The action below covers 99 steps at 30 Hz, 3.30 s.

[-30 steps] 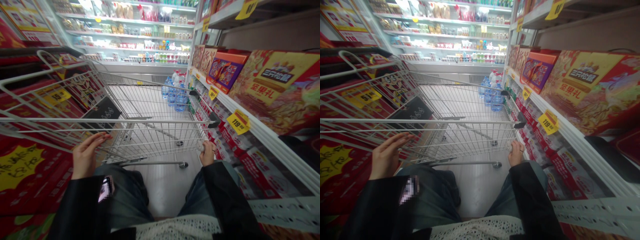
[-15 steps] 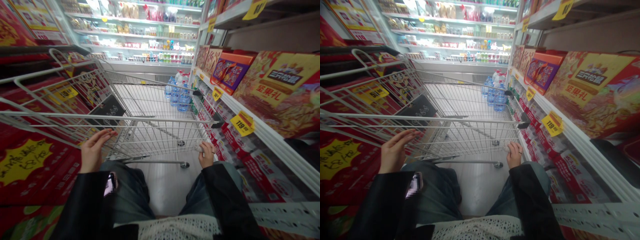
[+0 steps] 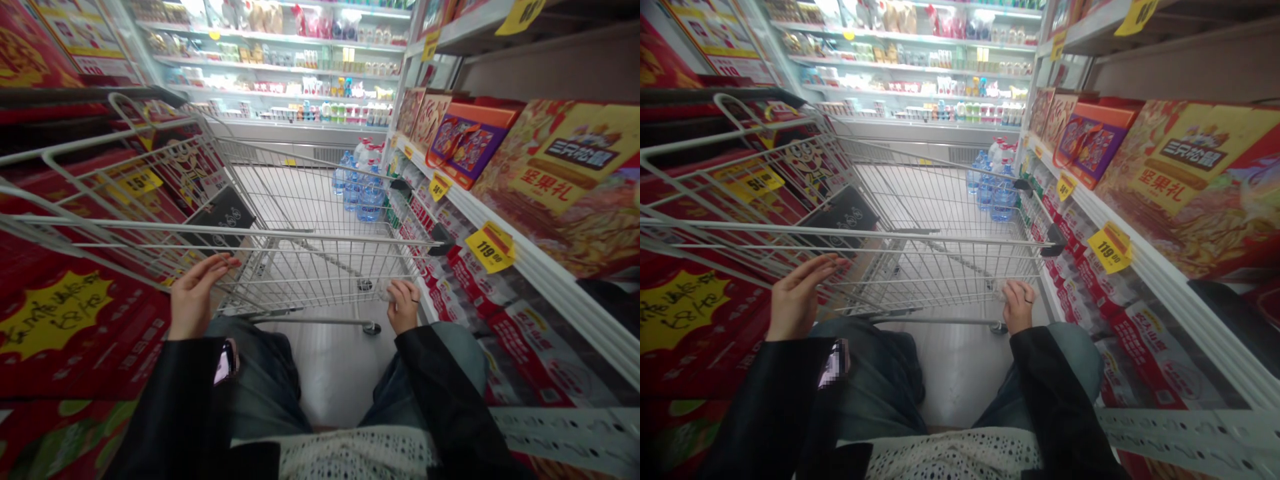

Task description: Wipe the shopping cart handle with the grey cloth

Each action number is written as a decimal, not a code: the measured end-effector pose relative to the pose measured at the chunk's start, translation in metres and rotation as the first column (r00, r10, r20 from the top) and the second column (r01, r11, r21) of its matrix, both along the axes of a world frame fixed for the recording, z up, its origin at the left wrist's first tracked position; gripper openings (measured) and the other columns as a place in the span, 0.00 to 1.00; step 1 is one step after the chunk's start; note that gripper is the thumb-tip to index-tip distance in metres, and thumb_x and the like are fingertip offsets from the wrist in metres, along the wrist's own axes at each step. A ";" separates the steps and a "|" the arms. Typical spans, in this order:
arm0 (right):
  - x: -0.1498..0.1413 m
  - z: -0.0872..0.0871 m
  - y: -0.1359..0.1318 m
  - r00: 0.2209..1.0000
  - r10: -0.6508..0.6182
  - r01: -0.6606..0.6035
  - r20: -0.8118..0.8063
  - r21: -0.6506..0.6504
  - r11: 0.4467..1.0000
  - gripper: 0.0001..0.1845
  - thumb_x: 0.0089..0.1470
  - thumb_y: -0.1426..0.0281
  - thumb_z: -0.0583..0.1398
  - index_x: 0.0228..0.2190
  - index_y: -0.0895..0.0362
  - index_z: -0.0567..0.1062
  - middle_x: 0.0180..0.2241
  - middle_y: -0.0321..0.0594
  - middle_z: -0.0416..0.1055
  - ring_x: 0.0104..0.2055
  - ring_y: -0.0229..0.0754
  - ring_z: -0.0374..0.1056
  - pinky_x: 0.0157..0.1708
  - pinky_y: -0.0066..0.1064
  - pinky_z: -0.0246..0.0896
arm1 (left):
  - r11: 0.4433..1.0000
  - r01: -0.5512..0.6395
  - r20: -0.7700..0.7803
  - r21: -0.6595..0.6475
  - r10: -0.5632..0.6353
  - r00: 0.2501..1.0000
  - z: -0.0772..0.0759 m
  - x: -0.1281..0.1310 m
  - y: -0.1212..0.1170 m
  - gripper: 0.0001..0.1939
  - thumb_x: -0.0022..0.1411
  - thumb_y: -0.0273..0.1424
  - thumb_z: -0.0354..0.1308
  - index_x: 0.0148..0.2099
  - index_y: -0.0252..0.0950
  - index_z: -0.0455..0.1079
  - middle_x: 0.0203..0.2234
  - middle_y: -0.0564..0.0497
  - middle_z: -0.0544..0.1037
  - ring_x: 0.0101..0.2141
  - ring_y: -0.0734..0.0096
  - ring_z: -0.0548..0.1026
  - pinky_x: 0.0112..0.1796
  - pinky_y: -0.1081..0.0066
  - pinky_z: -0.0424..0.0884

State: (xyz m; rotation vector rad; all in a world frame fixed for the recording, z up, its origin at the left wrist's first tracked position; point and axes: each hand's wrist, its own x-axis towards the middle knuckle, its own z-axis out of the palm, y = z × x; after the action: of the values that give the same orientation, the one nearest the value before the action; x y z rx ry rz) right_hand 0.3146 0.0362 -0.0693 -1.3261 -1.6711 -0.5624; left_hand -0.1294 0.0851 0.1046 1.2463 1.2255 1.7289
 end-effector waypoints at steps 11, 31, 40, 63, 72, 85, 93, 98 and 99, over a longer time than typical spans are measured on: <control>-0.006 0.016 0.003 0.998 0.048 -0.047 -0.029 0.038 0.998 0.25 0.47 0.83 0.55 0.46 0.53 0.74 0.50 0.44 0.74 0.56 0.52 0.63 0.56 0.50 0.60 | 0.984 -0.090 -0.270 0.151 0.129 0.954 -0.034 0.026 -0.020 0.37 0.59 0.35 0.67 0.68 0.38 0.62 0.63 0.41 0.73 0.62 0.52 0.71 0.62 0.54 0.67; -0.047 0.014 0.020 0.976 0.204 -0.207 0.078 0.038 0.978 0.23 0.54 0.84 0.56 0.47 0.53 0.75 0.50 0.44 0.77 0.55 0.49 0.64 0.54 0.47 0.62 | 0.935 -0.242 -0.806 0.260 0.348 0.478 -0.075 0.048 -0.033 0.17 0.60 0.27 0.57 0.52 0.40 0.75 0.56 0.44 0.75 0.58 0.48 0.70 0.59 0.49 0.64; -0.066 0.007 0.021 0.974 0.213 -0.216 0.082 0.026 0.976 0.23 0.53 0.84 0.55 0.46 0.53 0.76 0.47 0.42 0.78 0.53 0.48 0.66 0.52 0.45 0.61 | 0.930 -0.250 -0.796 0.269 0.361 0.485 -0.073 0.052 -0.030 0.06 0.59 0.27 0.59 0.38 0.40 0.75 0.53 0.46 0.78 0.55 0.50 0.72 0.53 0.52 0.65; -0.119 0.006 0.032 0.941 0.328 -0.327 0.083 -0.018 0.945 0.25 0.56 0.83 0.55 0.50 0.51 0.76 0.50 0.40 0.78 0.56 0.47 0.65 0.54 0.43 0.60 | 0.948 -0.245 -0.798 0.202 0.304 0.520 -0.072 0.064 -0.038 0.02 0.56 0.26 0.60 0.33 0.39 0.72 0.56 0.45 0.75 0.57 0.50 0.72 0.53 0.52 0.65; -0.131 0.018 0.042 0.941 0.328 -0.329 0.079 -0.004 0.944 0.25 0.57 0.82 0.57 0.52 0.50 0.76 0.54 0.41 0.76 0.59 0.48 0.63 0.57 0.45 0.57 | 0.957 -0.225 -0.793 0.182 0.278 0.543 -0.068 0.070 -0.038 0.02 0.56 0.27 0.60 0.32 0.40 0.71 0.56 0.45 0.75 0.57 0.50 0.72 0.55 0.51 0.65; -0.151 0.025 0.049 0.921 0.374 -0.374 0.107 -0.022 0.927 0.24 0.59 0.81 0.58 0.53 0.49 0.76 0.55 0.38 0.76 0.60 0.47 0.63 0.57 0.44 0.58 | 0.967 -0.196 -0.798 0.163 0.246 0.550 -0.067 0.072 -0.038 0.04 0.55 0.25 0.59 0.32 0.40 0.71 0.57 0.45 0.75 0.56 0.50 0.73 0.55 0.51 0.66; -0.158 0.005 0.042 0.923 0.371 -0.372 0.101 -0.013 0.928 0.24 0.58 0.82 0.57 0.51 0.50 0.77 0.51 0.39 0.79 0.55 0.46 0.64 0.52 0.41 0.59 | 0.973 -0.171 -0.802 0.157 0.227 0.553 -0.068 0.072 -0.041 0.07 0.55 0.22 0.56 0.30 0.39 0.72 0.59 0.46 0.74 0.55 0.52 0.73 0.57 0.50 0.67; -0.161 0.014 0.050 0.917 0.384 -0.382 0.104 -0.043 0.923 0.26 0.58 0.81 0.59 0.54 0.49 0.77 0.56 0.41 0.76 0.61 0.49 0.62 0.58 0.44 0.57 | 0.977 -0.162 -0.800 0.137 0.206 0.564 -0.069 0.072 -0.041 0.10 0.55 0.21 0.55 0.28 0.39 0.74 0.59 0.47 0.74 0.54 0.53 0.73 0.58 0.49 0.66; -0.162 0.014 0.050 0.917 0.384 -0.382 0.104 -0.045 0.923 0.26 0.57 0.81 0.60 0.54 0.49 0.77 0.56 0.42 0.76 0.61 0.49 0.62 0.58 0.45 0.57 | 0.978 -0.159 -0.799 0.135 0.202 0.566 -0.069 0.072 -0.041 0.10 0.55 0.21 0.55 0.28 0.39 0.74 0.59 0.47 0.74 0.55 0.53 0.73 0.58 0.48 0.66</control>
State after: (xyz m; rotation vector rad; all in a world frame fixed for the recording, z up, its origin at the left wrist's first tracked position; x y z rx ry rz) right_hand 0.1528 0.0863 -0.0554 -0.9576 -1.9716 -0.3877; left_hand -0.0575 0.0440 0.0358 2.1427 1.8830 1.2988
